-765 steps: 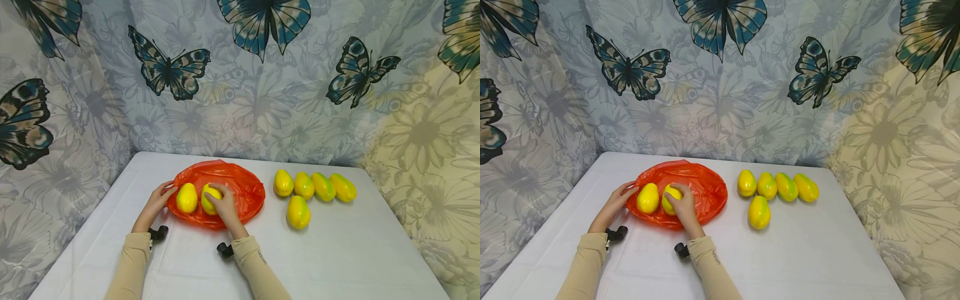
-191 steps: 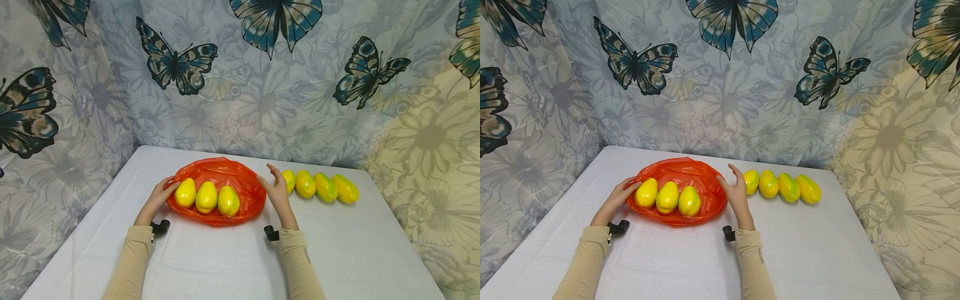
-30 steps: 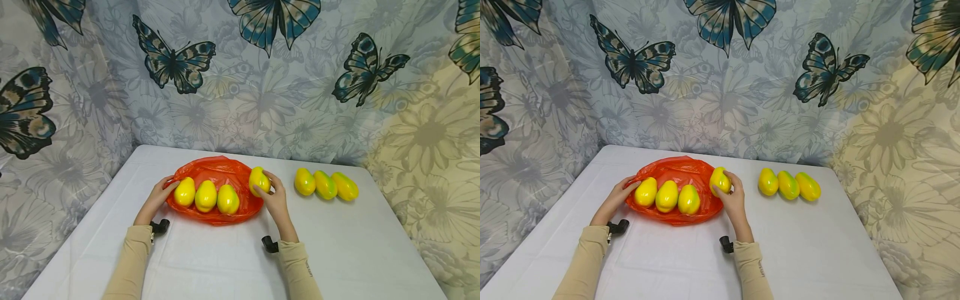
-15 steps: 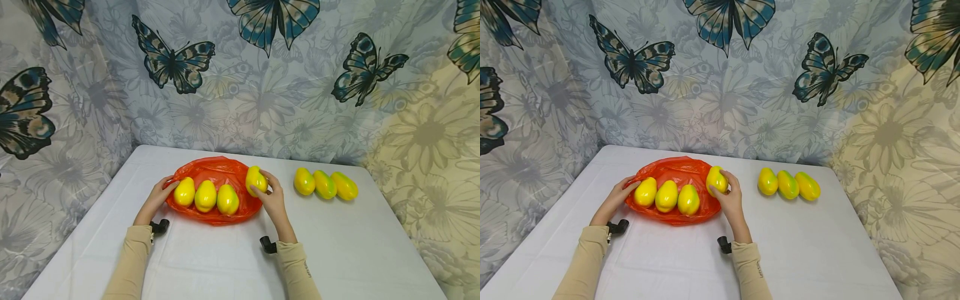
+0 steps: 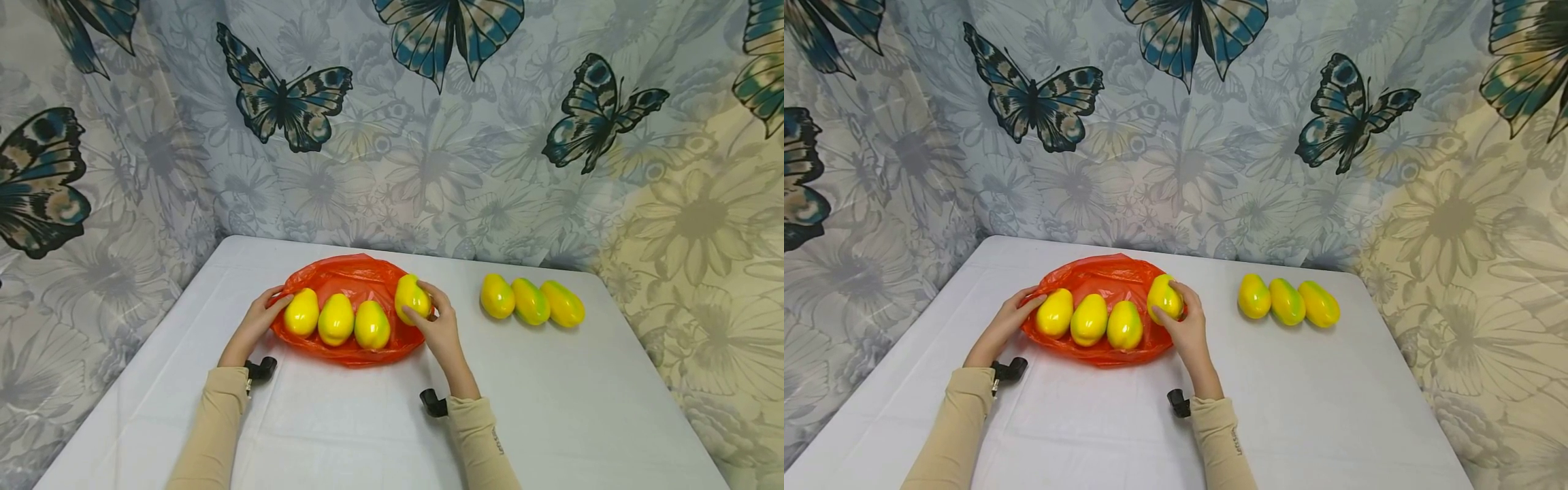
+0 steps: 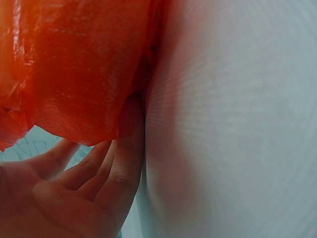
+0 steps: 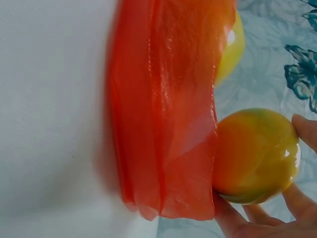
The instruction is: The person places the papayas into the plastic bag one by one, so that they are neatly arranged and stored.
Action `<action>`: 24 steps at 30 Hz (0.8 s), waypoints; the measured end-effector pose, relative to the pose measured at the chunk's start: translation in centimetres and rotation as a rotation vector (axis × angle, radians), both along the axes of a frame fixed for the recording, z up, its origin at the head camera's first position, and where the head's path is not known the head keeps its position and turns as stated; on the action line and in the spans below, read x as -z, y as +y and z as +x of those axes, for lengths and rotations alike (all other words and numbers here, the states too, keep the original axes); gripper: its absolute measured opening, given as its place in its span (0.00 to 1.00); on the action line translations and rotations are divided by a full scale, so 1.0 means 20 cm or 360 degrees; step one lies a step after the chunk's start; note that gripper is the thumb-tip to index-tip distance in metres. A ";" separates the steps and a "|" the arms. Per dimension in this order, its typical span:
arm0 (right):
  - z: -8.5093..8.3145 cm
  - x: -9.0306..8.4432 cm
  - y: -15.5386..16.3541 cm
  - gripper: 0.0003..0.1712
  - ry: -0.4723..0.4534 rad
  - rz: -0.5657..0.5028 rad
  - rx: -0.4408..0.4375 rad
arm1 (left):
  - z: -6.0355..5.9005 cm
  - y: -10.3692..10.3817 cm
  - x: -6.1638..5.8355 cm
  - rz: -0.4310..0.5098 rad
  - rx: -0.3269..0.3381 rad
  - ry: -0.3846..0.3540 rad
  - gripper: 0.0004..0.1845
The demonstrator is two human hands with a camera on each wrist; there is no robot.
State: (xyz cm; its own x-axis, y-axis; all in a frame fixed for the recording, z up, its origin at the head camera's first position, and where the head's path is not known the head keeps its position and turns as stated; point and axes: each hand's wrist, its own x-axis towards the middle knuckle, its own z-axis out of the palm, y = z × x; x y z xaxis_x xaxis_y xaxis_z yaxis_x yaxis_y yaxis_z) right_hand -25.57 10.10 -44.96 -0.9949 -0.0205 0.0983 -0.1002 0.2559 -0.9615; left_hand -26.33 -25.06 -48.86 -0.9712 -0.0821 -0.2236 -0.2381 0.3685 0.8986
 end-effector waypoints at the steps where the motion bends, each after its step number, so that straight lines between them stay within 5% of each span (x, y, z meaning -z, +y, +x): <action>1: 0.00 0.00 0.00 0.32 -0.0012 0.0005 0.0000 | 0.00 0.00 0.00 0.0002 0.0000 0.0002 0.42; 24: 0.02 0.08 -0.01 0.34 -0.0108 0.0126 0.0006 | 0.01 0.00 -0.01 0.0021 0.0021 0.0019 0.42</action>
State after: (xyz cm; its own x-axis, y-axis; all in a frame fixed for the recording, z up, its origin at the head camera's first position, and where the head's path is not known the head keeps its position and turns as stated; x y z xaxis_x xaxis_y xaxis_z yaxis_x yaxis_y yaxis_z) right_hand -25.27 9.93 -46.49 -0.9993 -0.0218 0.0288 -0.0344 0.3314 -0.9429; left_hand -26.20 -25.08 -48.70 -0.9748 -0.0666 -0.2128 -0.2224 0.3598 0.9061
